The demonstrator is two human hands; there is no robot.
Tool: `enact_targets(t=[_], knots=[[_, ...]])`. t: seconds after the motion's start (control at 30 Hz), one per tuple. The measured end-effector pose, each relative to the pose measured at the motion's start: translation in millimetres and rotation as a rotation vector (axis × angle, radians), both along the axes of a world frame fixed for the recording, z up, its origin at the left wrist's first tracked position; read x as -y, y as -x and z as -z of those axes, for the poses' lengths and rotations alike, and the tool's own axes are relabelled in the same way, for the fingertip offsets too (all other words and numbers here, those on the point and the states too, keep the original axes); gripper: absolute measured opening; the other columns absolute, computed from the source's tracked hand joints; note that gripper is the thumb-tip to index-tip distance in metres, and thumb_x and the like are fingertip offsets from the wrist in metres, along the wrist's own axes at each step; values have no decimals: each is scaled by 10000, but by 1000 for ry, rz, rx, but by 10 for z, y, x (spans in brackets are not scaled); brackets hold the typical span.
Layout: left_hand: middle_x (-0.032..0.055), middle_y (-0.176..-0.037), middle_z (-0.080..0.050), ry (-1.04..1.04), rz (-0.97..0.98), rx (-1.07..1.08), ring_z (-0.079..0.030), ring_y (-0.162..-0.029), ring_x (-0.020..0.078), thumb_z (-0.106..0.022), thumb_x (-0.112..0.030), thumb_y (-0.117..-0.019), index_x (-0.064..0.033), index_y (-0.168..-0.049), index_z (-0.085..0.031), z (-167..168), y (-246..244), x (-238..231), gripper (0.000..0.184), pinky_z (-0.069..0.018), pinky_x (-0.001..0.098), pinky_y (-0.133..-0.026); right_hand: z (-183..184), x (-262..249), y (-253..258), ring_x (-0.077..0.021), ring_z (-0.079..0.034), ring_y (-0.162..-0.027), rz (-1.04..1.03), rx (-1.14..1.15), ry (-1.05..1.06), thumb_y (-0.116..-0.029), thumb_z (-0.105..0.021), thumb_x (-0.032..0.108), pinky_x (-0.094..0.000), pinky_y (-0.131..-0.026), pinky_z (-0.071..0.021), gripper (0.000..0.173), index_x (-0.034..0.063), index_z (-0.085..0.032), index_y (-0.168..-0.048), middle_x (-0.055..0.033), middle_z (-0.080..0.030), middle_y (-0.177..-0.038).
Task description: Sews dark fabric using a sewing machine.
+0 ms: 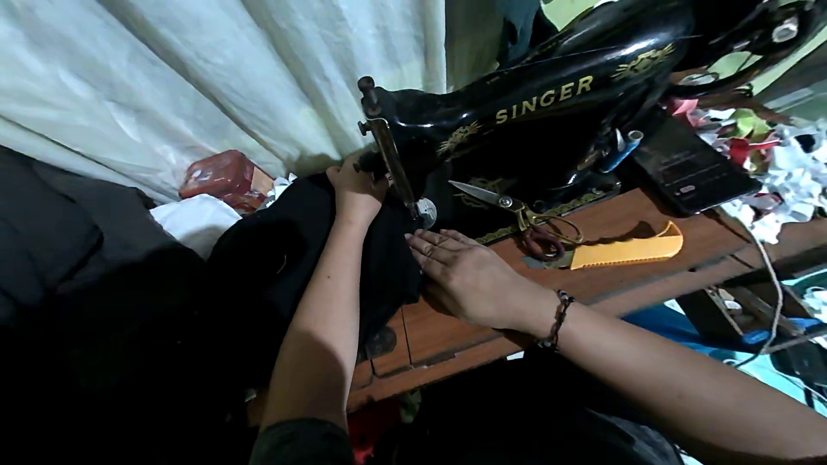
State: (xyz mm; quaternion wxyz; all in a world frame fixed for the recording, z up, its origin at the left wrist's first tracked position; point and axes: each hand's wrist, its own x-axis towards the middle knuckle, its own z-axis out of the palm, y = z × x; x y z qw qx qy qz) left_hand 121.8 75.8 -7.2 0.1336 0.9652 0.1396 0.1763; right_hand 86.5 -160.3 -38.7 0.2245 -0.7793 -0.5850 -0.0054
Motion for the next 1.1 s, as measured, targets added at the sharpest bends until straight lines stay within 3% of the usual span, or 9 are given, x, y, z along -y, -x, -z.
enact_targets(t=[0.13,0.27,0.4,0.5,0.63,0.7,0.8,0.93,1.1], knots=[[143,-1203,-708,149,-1,34,-604,-1214,300,-717,-211,-939,-45,-1187,-711,-73,48,19,299,-327,563,-1110,12,-1,-21,-224,-396,-1497,-10,4,4,-1066,-456,339,-444,-1243,-284,507,32,-558,-1457,-103,-474,-1583],[105,-1125,-725,372,76,106,-677,-1070,136,-757,-117,-910,-39,-1218,-688,-143,110,-19,325,-527,371,-1002,16,0,-28,-229,-395,-1498,-15,5,5,-1058,-473,378,-448,-1242,-284,534,33,-556,-1457,-105,-471,-1584],[116,-1145,-718,402,110,130,-679,-1058,109,-761,-105,-902,-18,-1280,-656,-128,123,-58,402,-535,317,-988,26,11,-27,-225,-374,-1510,-18,2,15,-1068,-460,391,-451,-1251,-268,539,40,-547,-1467,-96,-457,-1595],[145,-1227,-679,291,135,83,-654,-1146,217,-760,-120,-902,-22,-1258,-660,-234,176,-79,382,-511,443,-1031,48,8,-35,-225,-375,-1509,-21,6,-3,-1068,-456,397,-447,-1252,-270,540,48,-545,-1470,-95,-462,-1591],[197,-1391,-605,-20,236,-207,-525,-1356,356,-569,-77,-1003,-12,-1326,-642,-553,615,78,337,-338,618,-1154,74,8,-41,-224,-381,-1505,-30,10,-30,-1062,-466,384,-449,-1246,-279,533,51,-548,-1470,-92,-465,-1590],[118,-1422,-608,-121,359,-203,-469,-1423,317,-494,-130,-1005,-78,-1345,-661,-557,958,231,382,-276,640,-1191,73,10,-37,-231,-391,-1500,-30,7,-37,-1055,-486,380,-458,-1241,-288,528,47,-561,-1458,-96,-477,-1580],[33,-1502,-561,-145,529,-184,-383,-1498,244,-501,-424,-1004,-149,-1397,-641,-350,1261,430,500,-226,612,-1233,75,19,-34,-255,-453,-1458,-26,13,-61,-1042,-515,359,-472,-1223,-321,480,46,-619,-1390,-111,-569,-1493],[71,-1378,-618,-228,426,-223,-513,-1368,277,-558,-724,-890,-183,-1425,-619,-199,1328,404,764,-354,600,-1144,62,23,-38,-249,-427,-1477,-28,29,-52,-1047,-506,370,-454,-1233,-310,504,57,-589,-1433,-106,-531,-1533],[56,-1270,-630,-287,331,-262,-557,-1251,258,-680,-574,-813,-159,-1223,-740,-275,1300,427,586,-432,530,-1041,70,16,-43,-240,-392,-1499,-31,11,-54,-1053,-489,392,-461,-1241,-292,533,70,-555,-1472,-92,-481,-1579]])
